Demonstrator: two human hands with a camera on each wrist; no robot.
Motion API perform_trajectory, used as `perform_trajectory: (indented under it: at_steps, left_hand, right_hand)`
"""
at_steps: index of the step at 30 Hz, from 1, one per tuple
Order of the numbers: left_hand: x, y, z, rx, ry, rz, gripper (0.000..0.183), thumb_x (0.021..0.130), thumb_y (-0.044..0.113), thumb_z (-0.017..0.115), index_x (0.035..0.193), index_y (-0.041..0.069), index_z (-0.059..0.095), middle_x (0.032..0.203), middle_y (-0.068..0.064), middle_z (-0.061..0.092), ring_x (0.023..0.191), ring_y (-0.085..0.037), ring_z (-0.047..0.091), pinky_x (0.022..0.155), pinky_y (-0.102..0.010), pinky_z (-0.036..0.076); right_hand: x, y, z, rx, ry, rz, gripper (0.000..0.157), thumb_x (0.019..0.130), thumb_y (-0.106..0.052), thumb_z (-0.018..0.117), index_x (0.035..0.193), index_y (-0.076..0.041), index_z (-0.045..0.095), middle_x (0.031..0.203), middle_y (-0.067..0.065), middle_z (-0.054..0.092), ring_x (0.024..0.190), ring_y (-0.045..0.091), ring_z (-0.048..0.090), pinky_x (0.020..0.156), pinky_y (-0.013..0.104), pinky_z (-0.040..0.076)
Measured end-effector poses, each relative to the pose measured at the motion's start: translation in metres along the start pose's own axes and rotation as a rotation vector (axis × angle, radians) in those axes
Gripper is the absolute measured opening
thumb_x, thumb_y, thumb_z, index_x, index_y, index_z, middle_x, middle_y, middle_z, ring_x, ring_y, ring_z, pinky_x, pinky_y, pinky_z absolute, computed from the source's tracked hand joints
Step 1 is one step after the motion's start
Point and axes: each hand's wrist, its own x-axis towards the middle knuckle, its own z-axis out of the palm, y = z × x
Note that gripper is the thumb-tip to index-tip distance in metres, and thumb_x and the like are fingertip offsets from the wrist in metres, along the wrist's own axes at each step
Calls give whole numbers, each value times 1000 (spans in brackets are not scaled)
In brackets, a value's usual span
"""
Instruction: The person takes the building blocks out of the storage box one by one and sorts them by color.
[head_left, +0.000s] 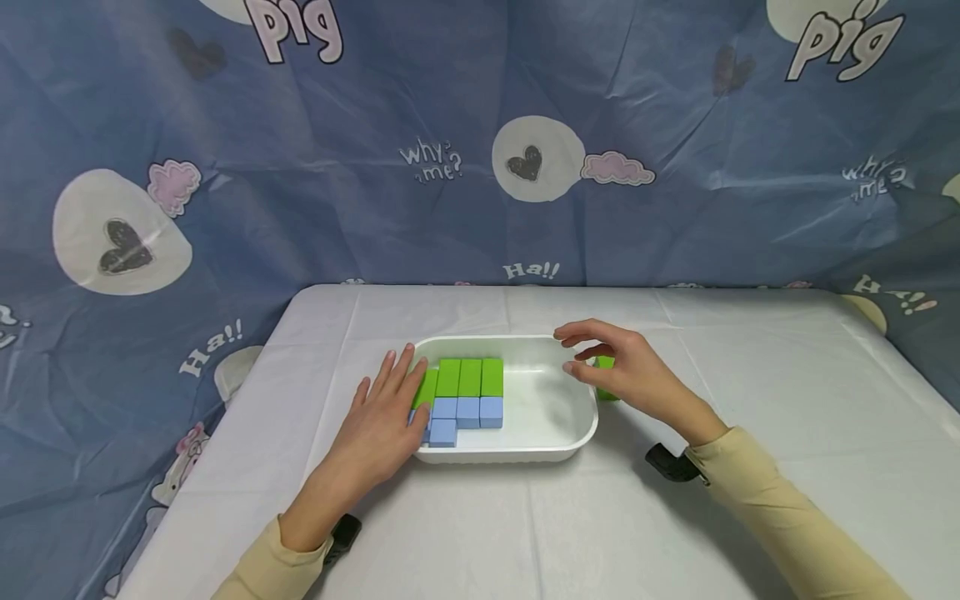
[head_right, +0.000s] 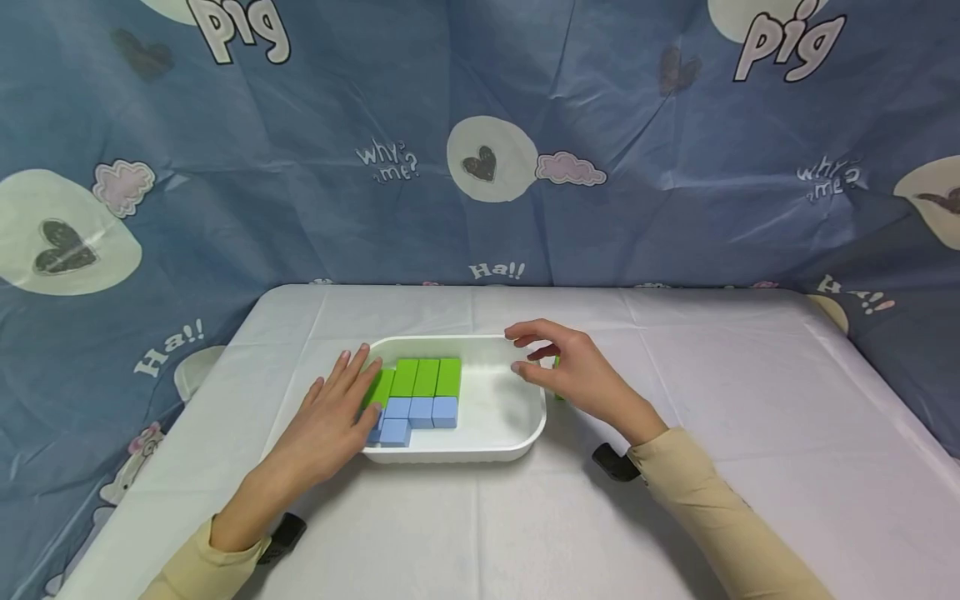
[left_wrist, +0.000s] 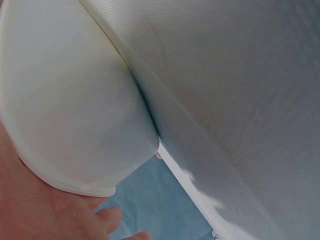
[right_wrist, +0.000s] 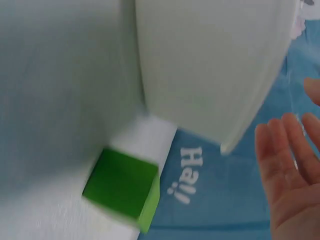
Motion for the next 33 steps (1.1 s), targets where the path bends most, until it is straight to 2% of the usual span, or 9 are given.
perform_trajectory:
  at_steps: [3,6,11,20,25,33]
  left_hand:
    - [0,0,0,1,0,2,59,101,27,47,154,6,32,163,-11,14,149,-29,7,112,-64,14]
    - [0,0,0,-3,0,2,60,101,27,47,154,6,32,163,-11,14,150,-29,7,112,-64,14]
    - [1,0,0,-7,-3,-2,60,101,27,47,154,6,31,163,-11,13,149,-29,7,112,-64,14]
    - [0,0,1,-3,2,-3,60,100,28,46,154,5,32,163,-11,14,149,-30,8,112,-64,15]
    - [-1,-1,1,-3,2,-5,60,101,28,46,154,5,31,163,-11,13,149,-29,7,112,-64,15]
    - [-1,-1,0,-7,4,-7,60,101,28,46,154,5,31,163,-10,14,149,-29,7,112,-64,15]
  right_hand:
    - [3,1,8,10,-29,-1,39,89,-12,74,125,-22,63,125,-9,61,111,12,59,89,29,51]
    - [8,0,17,39,-62,-4,40,89,-13,75,126,-21,63,126,-8,61,114,18,59,90,30,51]
    - [17,0,30,74,-114,-5,42,88,-6,74,127,-14,62,127,-1,61,118,30,57,92,31,51]
    - [33,0,46,57,-252,51,46,89,-1,68,133,2,55,133,19,56,122,37,54,99,39,47]
    - [42,1,54,51,-296,54,51,86,3,67,135,5,53,136,19,55,125,38,52,99,40,47]
    - [47,6,65,-7,-328,49,57,85,-3,73,138,2,51,140,15,52,127,37,51,97,40,49]
